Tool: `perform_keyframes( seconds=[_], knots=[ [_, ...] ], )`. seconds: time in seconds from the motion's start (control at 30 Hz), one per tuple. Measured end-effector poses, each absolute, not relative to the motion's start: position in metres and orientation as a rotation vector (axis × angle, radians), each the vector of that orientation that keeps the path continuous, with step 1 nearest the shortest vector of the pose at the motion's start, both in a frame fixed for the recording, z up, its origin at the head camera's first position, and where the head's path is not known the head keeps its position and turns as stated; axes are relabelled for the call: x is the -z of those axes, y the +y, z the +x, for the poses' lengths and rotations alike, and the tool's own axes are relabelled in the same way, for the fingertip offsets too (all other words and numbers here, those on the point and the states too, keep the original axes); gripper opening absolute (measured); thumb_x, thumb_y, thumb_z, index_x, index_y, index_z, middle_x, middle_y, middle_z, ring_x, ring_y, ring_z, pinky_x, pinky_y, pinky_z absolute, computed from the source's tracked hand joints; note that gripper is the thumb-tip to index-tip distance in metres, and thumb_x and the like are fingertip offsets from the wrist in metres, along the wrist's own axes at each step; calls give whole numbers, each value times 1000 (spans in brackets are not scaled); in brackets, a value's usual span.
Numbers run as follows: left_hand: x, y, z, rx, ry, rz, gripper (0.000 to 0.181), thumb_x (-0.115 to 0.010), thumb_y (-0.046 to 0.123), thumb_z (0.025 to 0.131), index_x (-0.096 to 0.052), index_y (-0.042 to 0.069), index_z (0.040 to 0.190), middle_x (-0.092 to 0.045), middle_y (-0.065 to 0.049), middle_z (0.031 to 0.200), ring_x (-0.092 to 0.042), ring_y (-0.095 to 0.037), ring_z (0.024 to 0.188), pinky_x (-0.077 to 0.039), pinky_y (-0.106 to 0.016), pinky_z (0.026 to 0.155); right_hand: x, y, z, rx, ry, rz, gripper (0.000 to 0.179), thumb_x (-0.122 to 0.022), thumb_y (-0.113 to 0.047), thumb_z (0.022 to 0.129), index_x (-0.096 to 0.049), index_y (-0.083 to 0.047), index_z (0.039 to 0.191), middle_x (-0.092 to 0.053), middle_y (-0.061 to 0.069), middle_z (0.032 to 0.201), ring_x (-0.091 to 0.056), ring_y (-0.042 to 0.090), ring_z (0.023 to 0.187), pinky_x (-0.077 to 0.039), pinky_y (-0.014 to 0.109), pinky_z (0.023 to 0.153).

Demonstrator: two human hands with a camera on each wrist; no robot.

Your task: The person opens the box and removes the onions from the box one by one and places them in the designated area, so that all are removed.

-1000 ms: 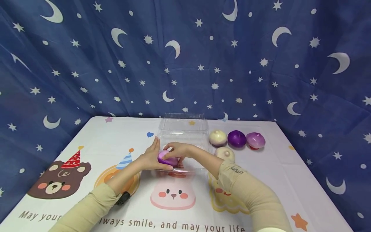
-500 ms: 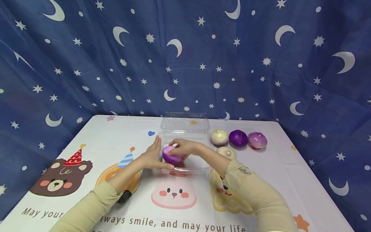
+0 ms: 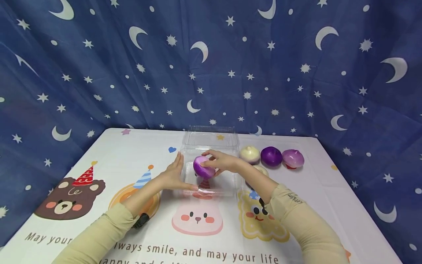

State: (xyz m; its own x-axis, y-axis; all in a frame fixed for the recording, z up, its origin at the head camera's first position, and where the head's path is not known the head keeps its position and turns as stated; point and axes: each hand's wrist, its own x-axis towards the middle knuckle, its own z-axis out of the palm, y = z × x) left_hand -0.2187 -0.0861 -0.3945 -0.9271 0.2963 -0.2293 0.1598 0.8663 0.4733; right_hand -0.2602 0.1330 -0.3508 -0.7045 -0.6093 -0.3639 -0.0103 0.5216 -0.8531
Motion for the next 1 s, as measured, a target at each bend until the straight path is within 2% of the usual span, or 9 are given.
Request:
perform_keyframes(
  seconds=[0.3,0.6,1.0],
  knots=[
    [397,-85,-224,-658,2736,341,136,-74,68,62,5,2,150,15,-11,158,-13,-45,142,-25,-69,103,345,150,-259,1269,2114,-513,57,-52,-21,97,-28,-11,147,-29,25,139,-51,31,111,-55,41,84],
    [393,-87,-226,-661,2763,368,136,-74,68,61,4,1,150,15,-12,158,-15,-46,141,-28,-69,101,337,164,-257,1389,2139,-558,56,-55,-24,96,-29,-16,146,-28,20,142,-44,38,124,-49,46,94],
    [400,-87,-221,-687,2758,347,135,-76,65,61,2,1,150,12,-13,159,-17,-46,141,-28,-70,100,343,186,-249,1485,2191,-494,58,-55,-23,95,-28,-15,146,-26,20,149,-40,40,130,-48,46,97]
  ],
)
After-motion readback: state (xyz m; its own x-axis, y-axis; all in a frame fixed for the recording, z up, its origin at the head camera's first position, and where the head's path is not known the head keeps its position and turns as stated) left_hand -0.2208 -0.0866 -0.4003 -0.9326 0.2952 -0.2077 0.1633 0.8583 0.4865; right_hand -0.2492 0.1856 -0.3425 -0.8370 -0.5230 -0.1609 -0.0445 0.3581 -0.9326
